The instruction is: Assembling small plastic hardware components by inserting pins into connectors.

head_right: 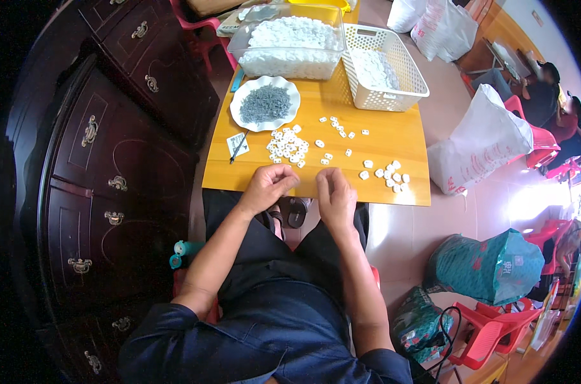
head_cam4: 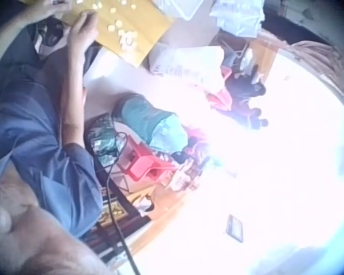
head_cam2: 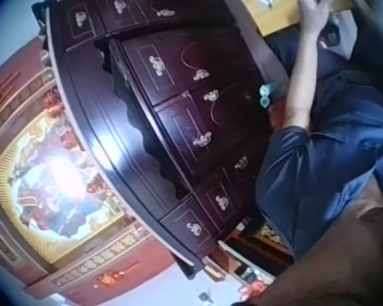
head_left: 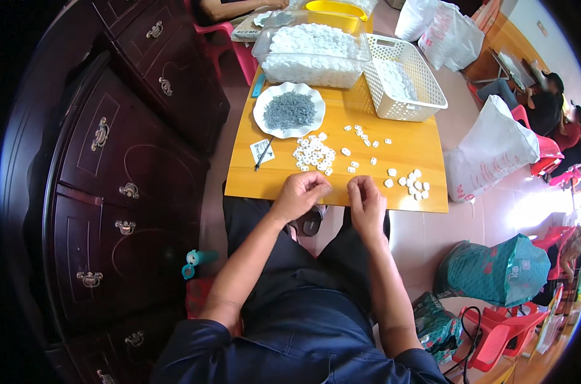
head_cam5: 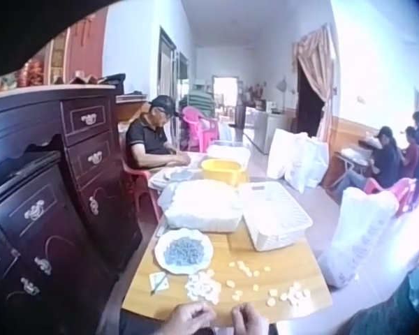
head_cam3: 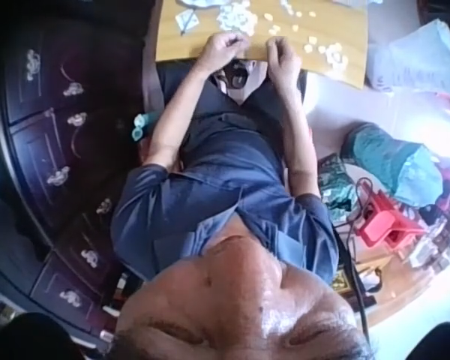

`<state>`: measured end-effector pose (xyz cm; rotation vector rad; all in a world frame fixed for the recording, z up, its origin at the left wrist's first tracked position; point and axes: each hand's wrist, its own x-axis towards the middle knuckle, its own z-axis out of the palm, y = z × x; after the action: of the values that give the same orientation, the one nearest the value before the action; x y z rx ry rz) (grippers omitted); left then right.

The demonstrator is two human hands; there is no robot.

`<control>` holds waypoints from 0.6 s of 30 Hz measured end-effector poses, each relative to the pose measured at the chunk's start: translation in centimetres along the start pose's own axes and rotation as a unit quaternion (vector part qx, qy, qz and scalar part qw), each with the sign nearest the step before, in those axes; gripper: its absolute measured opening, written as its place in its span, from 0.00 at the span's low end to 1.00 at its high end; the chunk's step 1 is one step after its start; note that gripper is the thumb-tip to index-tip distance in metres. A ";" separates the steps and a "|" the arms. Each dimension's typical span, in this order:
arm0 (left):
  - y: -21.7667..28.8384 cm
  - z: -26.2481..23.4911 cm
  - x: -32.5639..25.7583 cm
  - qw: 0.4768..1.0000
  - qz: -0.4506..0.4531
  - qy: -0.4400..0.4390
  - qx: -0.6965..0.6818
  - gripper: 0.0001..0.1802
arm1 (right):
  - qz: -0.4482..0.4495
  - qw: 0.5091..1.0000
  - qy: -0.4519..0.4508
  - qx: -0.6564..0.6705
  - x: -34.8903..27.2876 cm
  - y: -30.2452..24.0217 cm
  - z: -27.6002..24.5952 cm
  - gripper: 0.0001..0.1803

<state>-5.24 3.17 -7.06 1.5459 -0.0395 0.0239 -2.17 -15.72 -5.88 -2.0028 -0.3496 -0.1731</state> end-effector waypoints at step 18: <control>-2.0 -3.6 0.6 0.984 0.068 0.150 0.071 0.04 | -0.140 0.950 0.012 -0.278 5.8 3.1 3.0 0.04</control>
<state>-4.54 6.69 -9.12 1.6656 0.0980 0.3745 4.19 -13.31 -8.28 -2.4932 -0.6223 -0.5234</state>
